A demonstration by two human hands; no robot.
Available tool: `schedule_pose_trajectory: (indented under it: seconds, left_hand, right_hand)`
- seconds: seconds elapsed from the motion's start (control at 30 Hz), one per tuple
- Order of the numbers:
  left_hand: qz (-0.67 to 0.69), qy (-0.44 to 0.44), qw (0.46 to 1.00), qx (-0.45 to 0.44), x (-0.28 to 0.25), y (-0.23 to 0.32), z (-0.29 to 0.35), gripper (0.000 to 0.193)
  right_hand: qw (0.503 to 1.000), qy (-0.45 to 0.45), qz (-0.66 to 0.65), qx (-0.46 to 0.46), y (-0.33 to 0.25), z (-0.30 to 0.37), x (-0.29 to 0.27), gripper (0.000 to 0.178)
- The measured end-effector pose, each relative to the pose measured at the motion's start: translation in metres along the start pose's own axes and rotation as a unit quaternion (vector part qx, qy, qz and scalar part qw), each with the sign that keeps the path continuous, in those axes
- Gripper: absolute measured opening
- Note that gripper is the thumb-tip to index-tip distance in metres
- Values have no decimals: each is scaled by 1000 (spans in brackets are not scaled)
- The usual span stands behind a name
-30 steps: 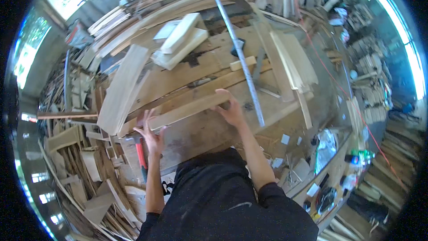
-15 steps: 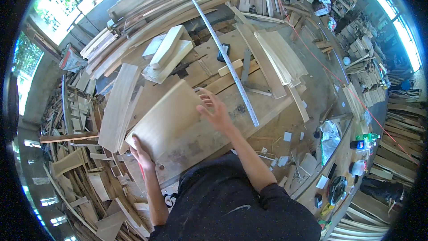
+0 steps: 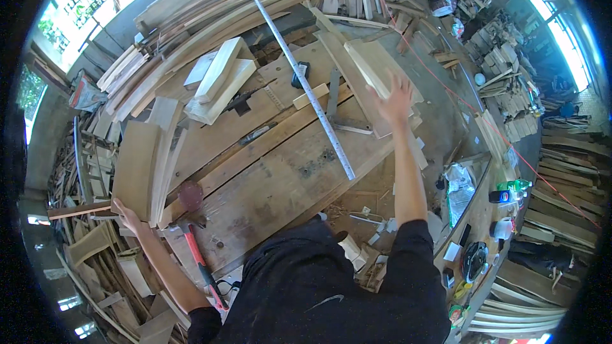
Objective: Measure and hand-sand pieces of wood in a workshop environment.
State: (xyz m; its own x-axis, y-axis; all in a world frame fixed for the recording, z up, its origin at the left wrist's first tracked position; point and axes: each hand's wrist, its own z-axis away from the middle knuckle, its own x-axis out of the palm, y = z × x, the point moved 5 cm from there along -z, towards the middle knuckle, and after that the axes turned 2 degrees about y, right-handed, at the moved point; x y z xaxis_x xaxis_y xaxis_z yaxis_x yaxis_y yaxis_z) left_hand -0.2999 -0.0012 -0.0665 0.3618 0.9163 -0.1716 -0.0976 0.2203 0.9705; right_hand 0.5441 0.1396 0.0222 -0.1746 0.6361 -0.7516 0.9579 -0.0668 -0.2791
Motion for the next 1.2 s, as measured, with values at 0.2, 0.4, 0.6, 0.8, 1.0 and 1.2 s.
schedule_pose_trajectory:
  seconds: [0.2, 0.4, 0.6, 0.8, 1.0, 1.2]
  left_hand:
    - [-176, -43, 983, -35, -6, -18, -46, 99]
    - [-247, -146, 953, 94, 1, -4, -39, 101]
    - [-377, -107, 909, 138, -24, 8, -48, 112]
    - [-622, -116, 765, 119, -24, 43, -14, 112]
    - [-565, -2, 791, 233, -36, 73, 27, 91]
    - [-425, -49, 835, 346, -58, 79, 93, 50]
  right_hand:
    - [971, -155, 105, 145, 49, -51, 31, 128]
    - [927, -281, 75, 235, 65, -56, 45, 144]
    - [913, -303, 103, 254, 74, -53, 55, 148]
    - [918, -295, 121, 236, 99, -50, 71, 145]
    - [957, -196, 96, 190, 114, -42, 79, 130]
    - [985, -170, 36, -14, 34, -2, 61, 116]
